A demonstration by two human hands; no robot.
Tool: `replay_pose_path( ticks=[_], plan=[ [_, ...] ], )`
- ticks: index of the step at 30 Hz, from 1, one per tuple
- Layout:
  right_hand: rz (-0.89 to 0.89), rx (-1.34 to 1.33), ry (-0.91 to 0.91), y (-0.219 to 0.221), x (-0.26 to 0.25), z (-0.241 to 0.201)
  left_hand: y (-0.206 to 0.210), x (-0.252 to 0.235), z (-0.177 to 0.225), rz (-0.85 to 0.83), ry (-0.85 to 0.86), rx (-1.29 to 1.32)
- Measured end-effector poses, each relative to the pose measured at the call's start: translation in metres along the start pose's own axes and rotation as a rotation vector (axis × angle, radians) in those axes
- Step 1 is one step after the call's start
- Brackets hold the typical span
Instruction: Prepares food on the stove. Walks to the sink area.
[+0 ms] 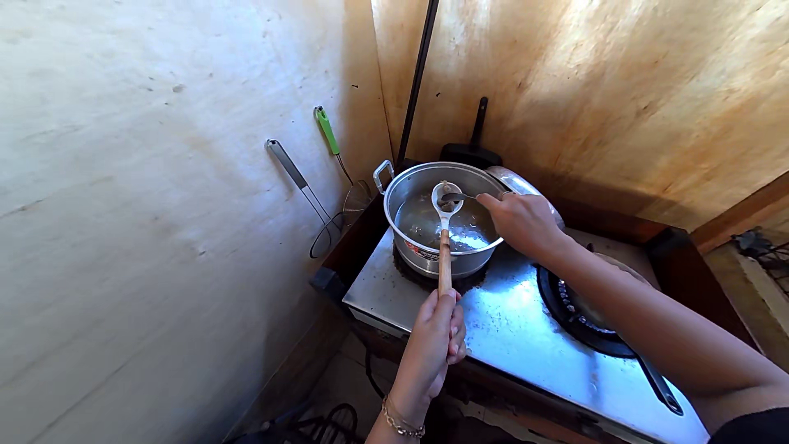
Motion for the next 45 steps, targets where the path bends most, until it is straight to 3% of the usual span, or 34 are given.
replay_pose_path(
  ticks=[5, 10, 15, 26, 34, 43, 45],
  plan=[
    [-0.041, 0.006, 0.014, 0.012, -0.005, 0.002, 0.001, 0.002, -0.003, -0.013, -0.011, -0.003],
    [0.066, -0.035, 0.021, 0.003, 0.006, 0.002, -0.001, 0.002, -0.004, 0.002, -0.009, 0.004],
    [-0.056, -0.011, 0.02, 0.007, 0.008, -0.006, 0.001, 0.003, -0.003, 0.014, -0.006, -0.006],
    [-0.142, -0.016, 0.032, 0.013, 0.004, -0.012, 0.001, 0.005, -0.006, -0.003, -0.027, -0.012],
    [-0.055, -0.024, 0.08, 0.008, 0.008, -0.007, -0.001, 0.002, -0.005, -0.001, -0.021, -0.003],
    [-0.257, -0.031, 0.049, 0.012, 0.005, -0.013, -0.001, 0.0, -0.007, -0.005, -0.037, -0.021],
    [-0.232, -0.032, 0.056, 0.012, 0.006, -0.012, -0.002, -0.001, -0.006, -0.008, -0.033, -0.019]
  ],
)
Point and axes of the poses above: each hand's wrist, its own x-axis away from the middle knuckle, its own y-axis out of the palm, z = x × y, the point moved 4 cm from there along -x, towards the middle knuckle, and after that the axes turned 14 degrees about x, right-handed, at the moved point
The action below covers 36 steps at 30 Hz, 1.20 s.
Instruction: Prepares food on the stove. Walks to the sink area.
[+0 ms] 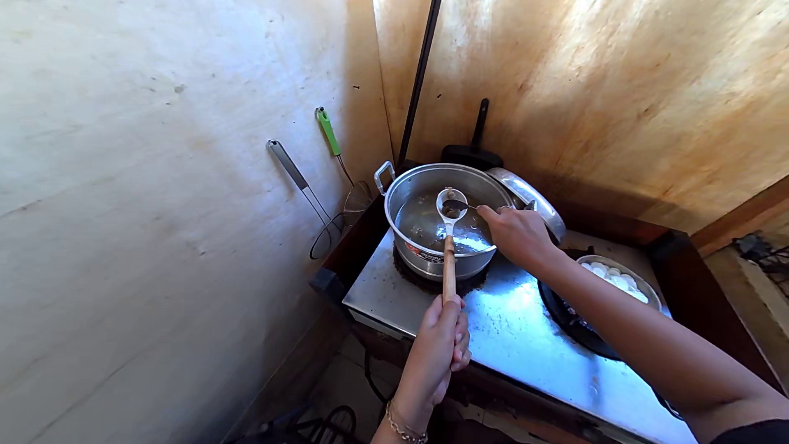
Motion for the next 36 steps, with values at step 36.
replay_pose_path(
  ticks=[36],
  plan=[
    [0.298, 0.028, -0.101, -0.03, -0.003, 0.028, -0.006, -0.005, 0.004, 0.039, 0.055, -0.129]
  ],
)
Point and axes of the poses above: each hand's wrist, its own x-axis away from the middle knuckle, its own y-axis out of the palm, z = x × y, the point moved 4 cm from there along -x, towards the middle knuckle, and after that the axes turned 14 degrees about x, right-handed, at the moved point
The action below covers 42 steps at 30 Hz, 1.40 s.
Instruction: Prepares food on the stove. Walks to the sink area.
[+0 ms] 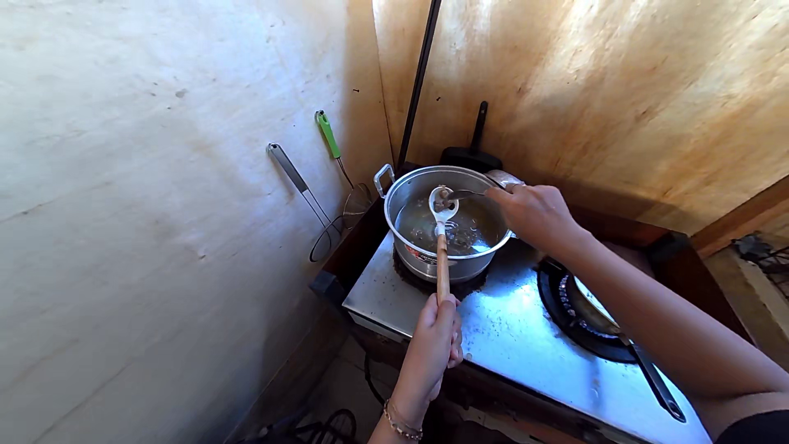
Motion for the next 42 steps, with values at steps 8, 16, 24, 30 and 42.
replay_pose_path(
  ticks=[8, 16, 24, 30, 42],
  plan=[
    [-0.262, -0.055, 0.064, 0.019, 0.002, -0.031, 0.003, 0.004, -0.001, -0.026, 0.002, 0.034],
    [-0.286, -0.053, 0.101, 0.019, 0.005, -0.031, 0.005, 0.006, 0.0, -0.032, 0.001, 0.06],
    [-0.22, -0.076, 0.087, 0.022, 0.01, -0.033, 0.008, 0.007, 0.0, -0.046, -0.002, 0.062],
    [-0.317, -0.085, 0.08, 0.023, 0.009, -0.037, 0.008, 0.006, -0.001, -0.05, -0.006, 0.069],
    [-0.408, -0.1, 0.018, 0.031, 0.005, -0.045, 0.002, 0.001, -0.003, -0.059, 0.023, -0.002]
  ],
)
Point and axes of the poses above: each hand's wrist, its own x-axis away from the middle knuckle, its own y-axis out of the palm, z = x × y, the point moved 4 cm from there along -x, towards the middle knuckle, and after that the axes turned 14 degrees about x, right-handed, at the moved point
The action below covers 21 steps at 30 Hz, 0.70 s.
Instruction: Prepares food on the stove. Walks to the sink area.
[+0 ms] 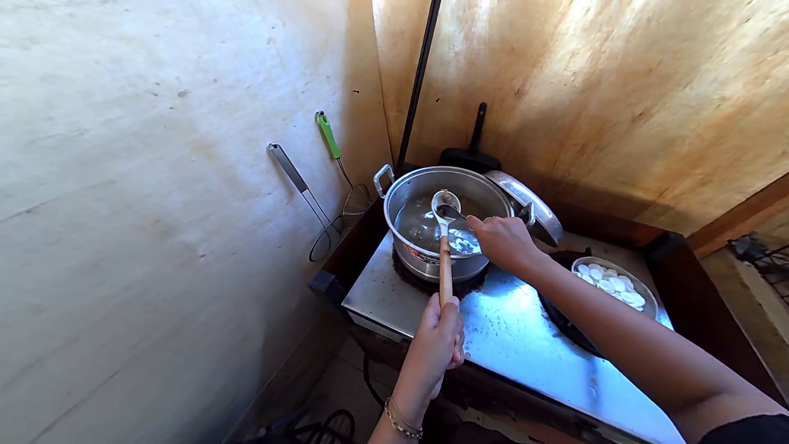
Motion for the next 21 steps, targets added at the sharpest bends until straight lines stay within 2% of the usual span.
replay_pose_path(
  ticks=[4, 9, 14, 19, 21],
  plan=[
    [0.05, -0.051, 0.068, -0.01, -0.007, 0.021, -0.008, -0.005, 0.006, 0.04, 0.019, -0.157],
    [0.274, -0.093, 0.177, -0.026, -0.001, 0.045, -0.02, -0.011, 0.018, 0.121, 0.021, -0.599],
    [0.459, -0.044, 0.107, -0.011, -0.008, 0.045, -0.012, -0.005, 0.03, 0.154, 0.009, -0.975],
    [0.256, -0.047, 0.117, -0.005, -0.006, 0.043, -0.005, -0.001, 0.032, 0.202, -0.004, -1.208],
    [0.27, -0.059, 0.136, -0.008, 0.003, 0.045, -0.002, 0.0, 0.034, 0.244, -0.051, -1.302]
  ],
)
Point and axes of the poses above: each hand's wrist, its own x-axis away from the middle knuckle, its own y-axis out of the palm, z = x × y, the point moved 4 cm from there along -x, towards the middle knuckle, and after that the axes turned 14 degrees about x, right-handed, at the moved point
